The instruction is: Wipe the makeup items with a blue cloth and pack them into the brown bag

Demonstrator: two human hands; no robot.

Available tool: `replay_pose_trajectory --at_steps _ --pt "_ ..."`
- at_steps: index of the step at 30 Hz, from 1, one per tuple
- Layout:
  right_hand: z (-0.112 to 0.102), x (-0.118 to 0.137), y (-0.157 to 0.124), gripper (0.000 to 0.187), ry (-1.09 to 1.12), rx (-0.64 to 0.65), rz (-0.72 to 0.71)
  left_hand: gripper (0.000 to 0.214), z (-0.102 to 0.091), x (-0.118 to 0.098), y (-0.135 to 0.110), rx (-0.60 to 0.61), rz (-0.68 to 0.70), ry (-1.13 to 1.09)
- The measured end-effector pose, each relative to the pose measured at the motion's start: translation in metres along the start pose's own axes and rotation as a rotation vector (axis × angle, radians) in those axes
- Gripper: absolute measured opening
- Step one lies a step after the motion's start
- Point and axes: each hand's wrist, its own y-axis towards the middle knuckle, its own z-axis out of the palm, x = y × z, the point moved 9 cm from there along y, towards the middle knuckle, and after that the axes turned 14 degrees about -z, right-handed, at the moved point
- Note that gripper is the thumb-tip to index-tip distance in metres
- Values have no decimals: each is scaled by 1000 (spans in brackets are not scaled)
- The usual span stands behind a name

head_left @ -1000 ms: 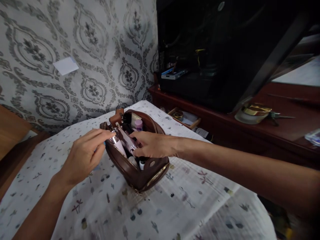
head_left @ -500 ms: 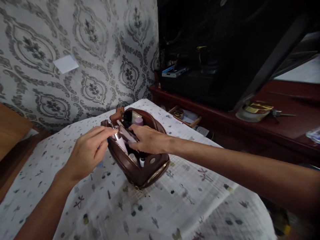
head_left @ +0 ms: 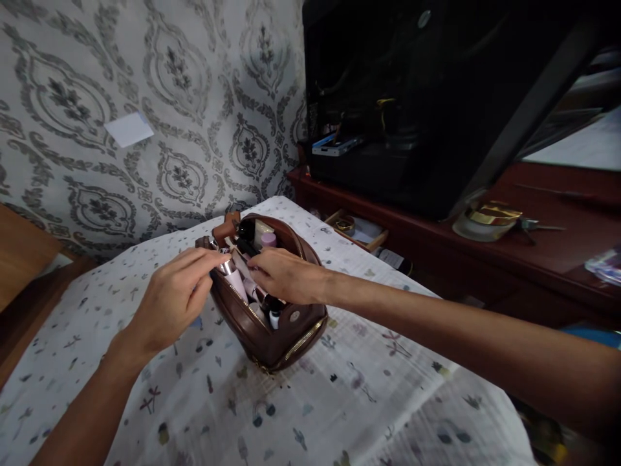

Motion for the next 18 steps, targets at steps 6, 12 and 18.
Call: replay_pose_trajectory --at_steps 6,12,18 --pt "-13 -5 -4 20 54 -115 54 41 2 0 -1 37 4 51" --pt "-11 -14 -1 22 146 -138 124 43 2 -1 -1 41 19 61" --pt "-10 -17 2 25 153 -145 134 46 9 -1 0 70 21 37"
